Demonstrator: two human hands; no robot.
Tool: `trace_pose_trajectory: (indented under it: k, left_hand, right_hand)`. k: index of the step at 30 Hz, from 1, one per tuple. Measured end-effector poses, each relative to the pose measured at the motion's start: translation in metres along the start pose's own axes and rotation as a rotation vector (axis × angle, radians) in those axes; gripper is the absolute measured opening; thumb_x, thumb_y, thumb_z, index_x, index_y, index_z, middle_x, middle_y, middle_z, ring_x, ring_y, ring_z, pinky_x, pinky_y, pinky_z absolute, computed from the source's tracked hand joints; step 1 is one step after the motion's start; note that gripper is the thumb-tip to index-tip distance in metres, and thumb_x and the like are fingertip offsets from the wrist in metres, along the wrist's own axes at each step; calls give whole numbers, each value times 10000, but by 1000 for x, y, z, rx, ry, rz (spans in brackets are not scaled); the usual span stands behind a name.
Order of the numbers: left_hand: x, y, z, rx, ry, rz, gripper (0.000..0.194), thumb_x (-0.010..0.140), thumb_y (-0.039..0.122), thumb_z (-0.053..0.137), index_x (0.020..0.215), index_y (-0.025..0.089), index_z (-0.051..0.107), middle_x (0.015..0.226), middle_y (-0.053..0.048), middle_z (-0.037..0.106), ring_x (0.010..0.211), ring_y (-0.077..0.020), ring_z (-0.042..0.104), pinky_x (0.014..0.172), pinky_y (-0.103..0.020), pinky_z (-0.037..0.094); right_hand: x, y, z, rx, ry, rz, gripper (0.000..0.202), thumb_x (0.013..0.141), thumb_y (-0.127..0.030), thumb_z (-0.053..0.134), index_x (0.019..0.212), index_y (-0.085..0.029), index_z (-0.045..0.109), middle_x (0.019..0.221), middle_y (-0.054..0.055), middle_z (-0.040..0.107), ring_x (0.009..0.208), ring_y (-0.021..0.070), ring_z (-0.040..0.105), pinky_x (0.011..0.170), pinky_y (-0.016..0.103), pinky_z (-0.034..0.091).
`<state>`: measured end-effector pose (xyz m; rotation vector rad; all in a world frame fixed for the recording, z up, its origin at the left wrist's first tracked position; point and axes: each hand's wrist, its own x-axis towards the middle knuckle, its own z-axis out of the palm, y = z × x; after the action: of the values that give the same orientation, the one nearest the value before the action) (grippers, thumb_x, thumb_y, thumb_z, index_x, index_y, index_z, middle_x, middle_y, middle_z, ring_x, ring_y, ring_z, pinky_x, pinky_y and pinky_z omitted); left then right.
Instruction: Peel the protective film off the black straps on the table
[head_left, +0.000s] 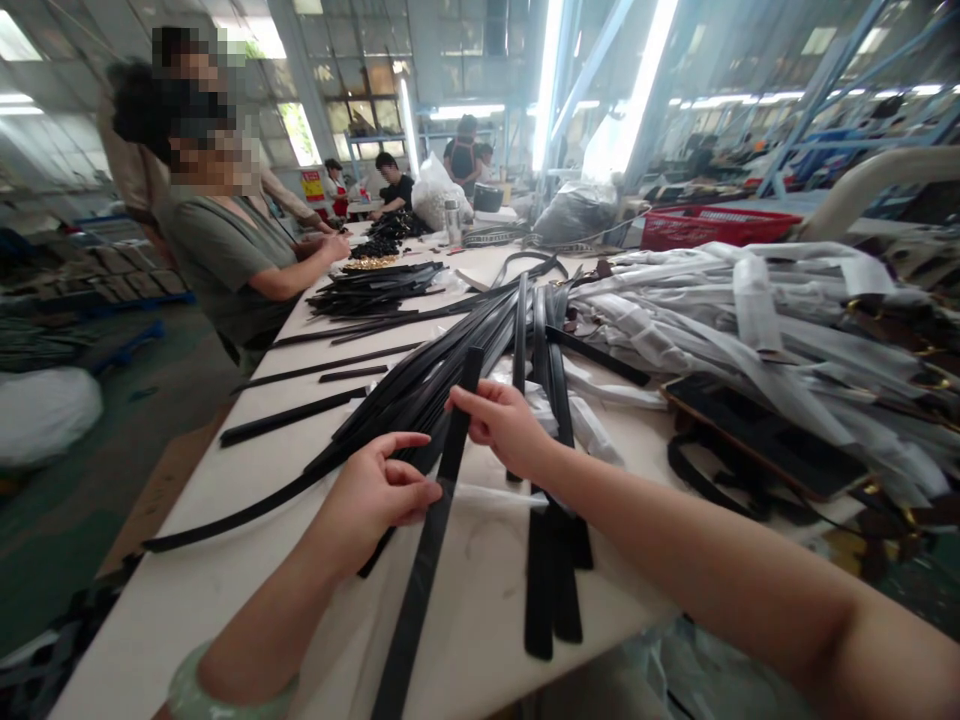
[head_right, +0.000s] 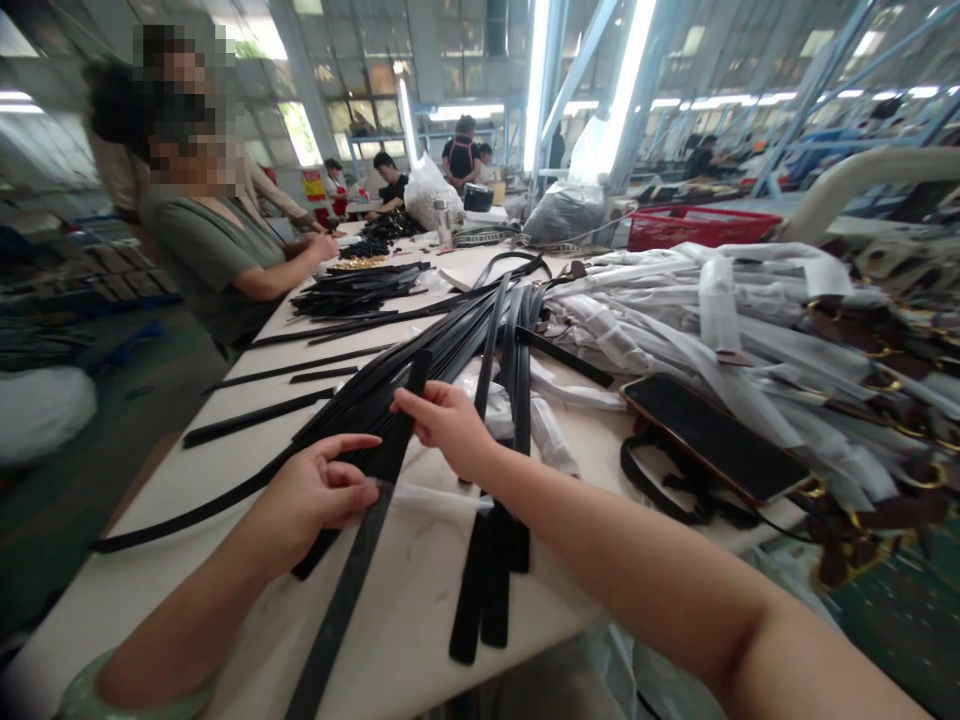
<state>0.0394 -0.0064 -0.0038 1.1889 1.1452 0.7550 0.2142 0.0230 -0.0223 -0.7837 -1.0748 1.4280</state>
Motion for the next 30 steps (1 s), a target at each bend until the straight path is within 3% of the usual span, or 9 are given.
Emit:
trace_pose_trajectory:
  k: [2, 6, 8, 13, 19, 25, 28, 30]
  left_hand:
    - [1, -1, 0, 2, 11, 21, 608, 608, 192, 817, 1135, 147, 515, 574, 51, 640, 469, -83, 539, 441, -161, 421]
    - [3, -3, -4, -12, 83, 66, 635, 588, 233, 832, 1124, 139, 505, 596, 37, 662, 491, -96, 568, 469, -177, 451]
    - [5, -3, -8, 14, 113, 77, 639, 581, 249, 831, 1120, 137, 506, 598, 32, 666, 493, -103, 572, 470, -182, 451]
    - [8, 1, -17, 216, 233, 178, 575, 608, 259, 796, 1108, 144, 537, 613, 11, 683, 499, -134, 588, 466, -211, 454]
    - [5, -2, -13, 235, 166, 205, 524, 638, 239, 765, 1097, 141, 533, 567, 35, 647, 464, -132, 559, 468, -230, 446]
    - [5, 2, -3, 253, 209, 249, 507, 615, 212, 770, 1057, 134, 533, 582, 36, 626, 523, -133, 572, 529, -231, 436]
    - [-11, 7, 3, 205, 162, 236, 514, 644, 301, 768, 1069, 146, 524, 702, 8, 648, 635, -141, 610, 582, -225, 453]
    - [-39, 3, 8, 167, 78, 175, 473, 697, 429, 725, 1033, 144, 553, 767, -36, 666, 639, -158, 628, 561, -241, 469]
  right_hand:
    - [4, -2, -4, -10, 43, -49, 372, 682, -482, 727, 675, -137, 587, 456, -85, 412, 368, 27, 285, 359, 186, 159]
    - [-7, 11, 3, -202, -234, -14, 329, 761, -462, 661, 732, -150, 561, 506, -64, 483, 398, 49, 400, 371, 173, 277]
    - [-14, 19, 8, -330, -306, -40, 263, 824, -406, 603, 758, -160, 538, 509, -62, 493, 408, 54, 425, 381, 166, 305]
    - [-15, 26, 8, -456, -311, -21, 217, 852, -358, 565, 749, -180, 496, 543, -49, 542, 425, 74, 503, 388, 167, 383]
    - [-1, 19, 3, -236, -162, 125, 383, 746, -527, 663, 807, -186, 499, 570, -42, 600, 454, 110, 591, 438, 218, 507]
    - [-5, 22, 6, -206, -234, 173, 506, 618, -609, 726, 736, -166, 513, 511, 1, 626, 437, 150, 612, 416, 242, 506]
    - [-9, 18, 6, -192, -215, 119, 524, 599, -628, 728, 723, -165, 516, 536, 1, 633, 445, 140, 606, 429, 240, 506]
    - [-14, 12, 5, -177, -211, 85, 505, 625, -619, 722, 721, -167, 518, 560, -4, 630, 461, 127, 602, 458, 239, 512]
